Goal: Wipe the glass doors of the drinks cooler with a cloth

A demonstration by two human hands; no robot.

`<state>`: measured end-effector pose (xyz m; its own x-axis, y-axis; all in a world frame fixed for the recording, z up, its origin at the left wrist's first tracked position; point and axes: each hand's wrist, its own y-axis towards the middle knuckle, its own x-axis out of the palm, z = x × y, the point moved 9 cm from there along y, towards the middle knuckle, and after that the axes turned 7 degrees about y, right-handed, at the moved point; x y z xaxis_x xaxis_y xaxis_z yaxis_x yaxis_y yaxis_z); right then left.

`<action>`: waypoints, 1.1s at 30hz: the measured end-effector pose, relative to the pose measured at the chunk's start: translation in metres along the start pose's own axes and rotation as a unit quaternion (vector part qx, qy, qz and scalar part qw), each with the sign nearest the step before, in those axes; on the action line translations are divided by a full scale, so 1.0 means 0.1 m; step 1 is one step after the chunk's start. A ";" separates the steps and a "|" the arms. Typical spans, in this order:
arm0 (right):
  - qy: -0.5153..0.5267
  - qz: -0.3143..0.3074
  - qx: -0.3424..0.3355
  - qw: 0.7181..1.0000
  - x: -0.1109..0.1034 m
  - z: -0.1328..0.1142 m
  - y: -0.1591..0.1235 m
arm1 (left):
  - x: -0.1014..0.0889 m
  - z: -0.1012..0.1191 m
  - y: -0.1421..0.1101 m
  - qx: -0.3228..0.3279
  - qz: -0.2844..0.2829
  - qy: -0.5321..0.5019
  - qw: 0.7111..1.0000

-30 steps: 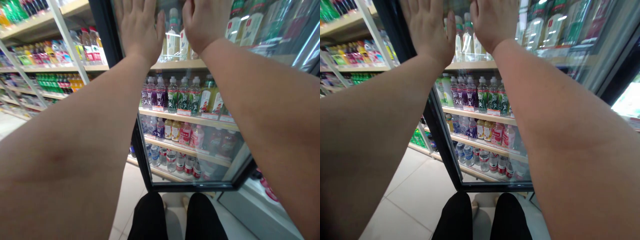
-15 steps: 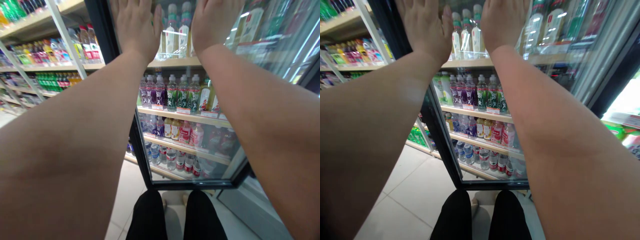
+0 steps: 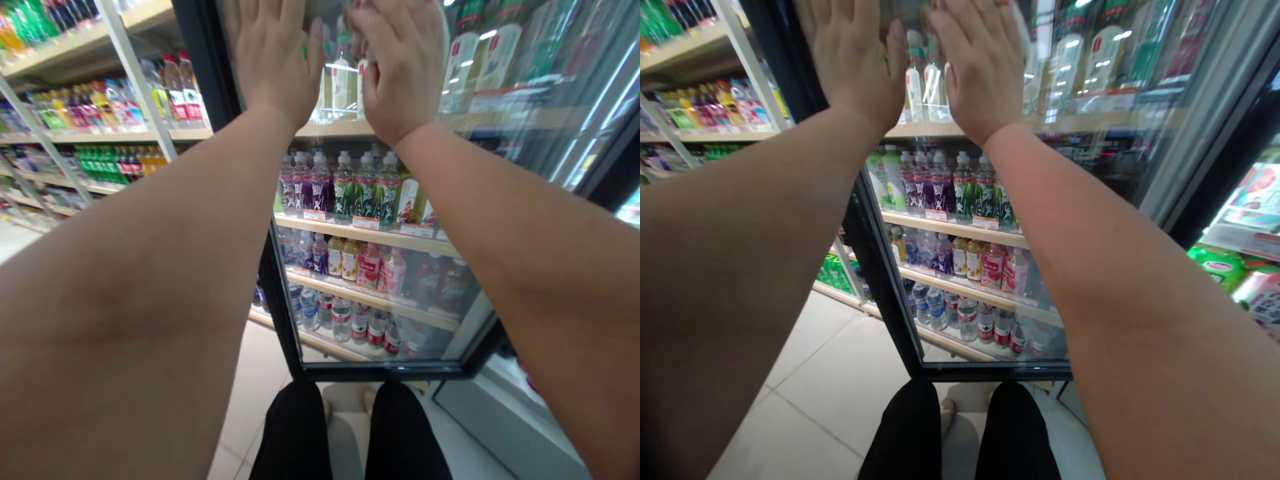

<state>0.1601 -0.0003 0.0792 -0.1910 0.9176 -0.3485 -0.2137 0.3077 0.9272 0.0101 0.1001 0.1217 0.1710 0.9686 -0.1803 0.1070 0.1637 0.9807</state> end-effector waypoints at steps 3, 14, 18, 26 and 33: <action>0.016 0.017 0.057 0.998 -0.04 0.08 0.03 | -0.12 0.05 -0.07 0.044 0.014 -0.039 0.998; 0.060 0.134 -0.058 0.987 -0.01 0.10 -0.03 | -0.18 0.05 -0.17 -0.004 0.003 0.107 0.994; 0.074 0.251 0.105 0.960 -0.07 0.53 -0.09 | -0.18 0.06 -0.26 0.059 0.082 0.070 0.992; 0.048 0.161 0.040 0.985 -0.13 0.07 -0.23 | -0.16 0.09 -0.34 0.040 0.097 0.063 0.992; 0.043 0.131 -0.033 0.990 -0.03 0.01 -0.21 | -0.22 0.14 -0.34 0.026 0.028 0.046 0.998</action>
<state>0.1658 -0.0093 0.0612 -0.3277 0.9382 -0.1112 -0.2079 0.0432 0.9772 0.0162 0.0702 0.0910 0.0873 0.9895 -0.1149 0.1501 0.1010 0.9835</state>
